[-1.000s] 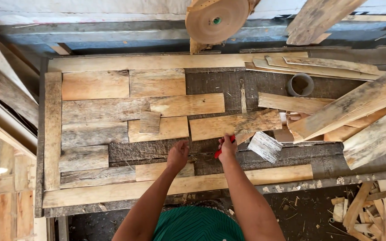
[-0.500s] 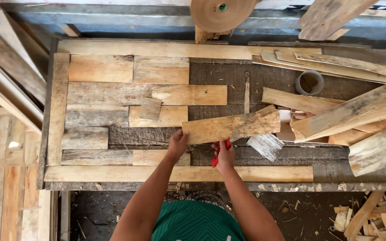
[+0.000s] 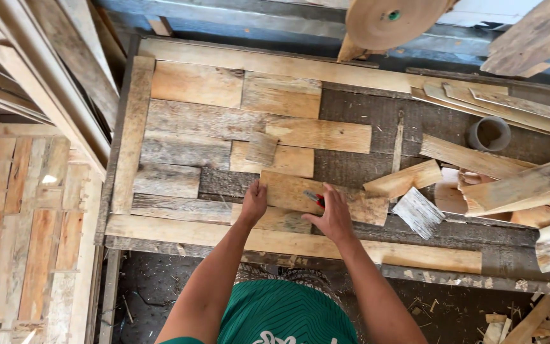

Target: Arranging and trimming wooden strips on a flat surface to create a pattern.

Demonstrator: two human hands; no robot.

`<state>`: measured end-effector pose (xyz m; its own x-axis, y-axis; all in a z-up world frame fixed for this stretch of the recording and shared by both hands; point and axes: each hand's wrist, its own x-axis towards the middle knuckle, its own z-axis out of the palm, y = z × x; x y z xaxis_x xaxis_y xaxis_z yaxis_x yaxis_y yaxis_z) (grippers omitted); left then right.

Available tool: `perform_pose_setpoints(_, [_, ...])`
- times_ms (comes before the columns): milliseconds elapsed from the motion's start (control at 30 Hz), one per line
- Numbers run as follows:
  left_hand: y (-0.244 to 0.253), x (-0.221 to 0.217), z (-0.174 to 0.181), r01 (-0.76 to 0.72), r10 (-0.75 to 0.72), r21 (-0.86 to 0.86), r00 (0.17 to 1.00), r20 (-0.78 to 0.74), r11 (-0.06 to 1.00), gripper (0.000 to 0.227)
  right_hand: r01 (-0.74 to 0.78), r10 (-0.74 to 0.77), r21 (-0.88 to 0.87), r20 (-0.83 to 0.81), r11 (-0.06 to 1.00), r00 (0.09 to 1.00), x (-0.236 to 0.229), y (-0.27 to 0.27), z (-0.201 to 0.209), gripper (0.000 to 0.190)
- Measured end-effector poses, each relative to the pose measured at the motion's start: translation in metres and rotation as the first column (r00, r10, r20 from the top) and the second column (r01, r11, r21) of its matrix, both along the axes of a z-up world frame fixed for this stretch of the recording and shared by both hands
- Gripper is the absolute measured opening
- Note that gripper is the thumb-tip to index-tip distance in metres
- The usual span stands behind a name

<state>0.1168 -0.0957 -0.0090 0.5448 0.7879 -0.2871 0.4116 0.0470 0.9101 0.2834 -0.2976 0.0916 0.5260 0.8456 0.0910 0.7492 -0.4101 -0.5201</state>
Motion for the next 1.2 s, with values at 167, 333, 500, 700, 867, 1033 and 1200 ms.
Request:
perform_pose_setpoints(167, [0.035,-0.047,-0.012,-0.016,0.026,-0.102,0.996,0.091,0.995,0.032,-0.134,0.117,-0.315,-0.072,0.939,0.991,-0.018,0.042,-0.004,0.085])
perform_pose_setpoints(333, [0.069,-0.088,-0.025,-0.035,0.048,-0.131,0.994,0.099,0.991,0.031,-0.167,0.132,-0.424,-0.111,0.890,0.985,-0.046,0.084,0.001,0.076])
perform_pose_setpoints(500, [0.091,-0.112,-0.026,-0.036,0.055,-0.192,0.994,0.093,0.981,0.032,-0.194,0.125,-0.498,-0.170,0.845,0.978,-0.063,0.113,-0.008,0.081])
perform_pose_setpoints(700, [0.099,-0.126,0.043,-0.088,0.092,0.047,0.991,-0.098,0.995,0.043,-0.174,0.087,-0.549,-0.182,0.818,0.980,-0.081,0.132,0.002,0.101])
perform_pose_setpoints(867, [0.095,-0.136,0.041,0.090,0.005,0.269,0.942,-0.335,0.959,0.064,-0.184,0.123,-0.560,-0.146,0.807,0.982,-0.082,0.138,-0.013,0.110])
perform_pose_setpoints(1033, [0.078,-0.135,0.009,0.514,-0.202,0.443,0.789,-0.581,0.735,0.050,-0.191,0.146,-0.548,-0.125,0.814,0.981,-0.085,0.144,-0.022,0.110])
perform_pose_setpoints(1200, [0.062,-0.133,0.018,0.556,-0.321,0.469,0.810,-0.491,0.686,0.055,-0.186,0.174,-0.495,-0.071,0.849,0.982,-0.088,0.152,-0.021,0.108])
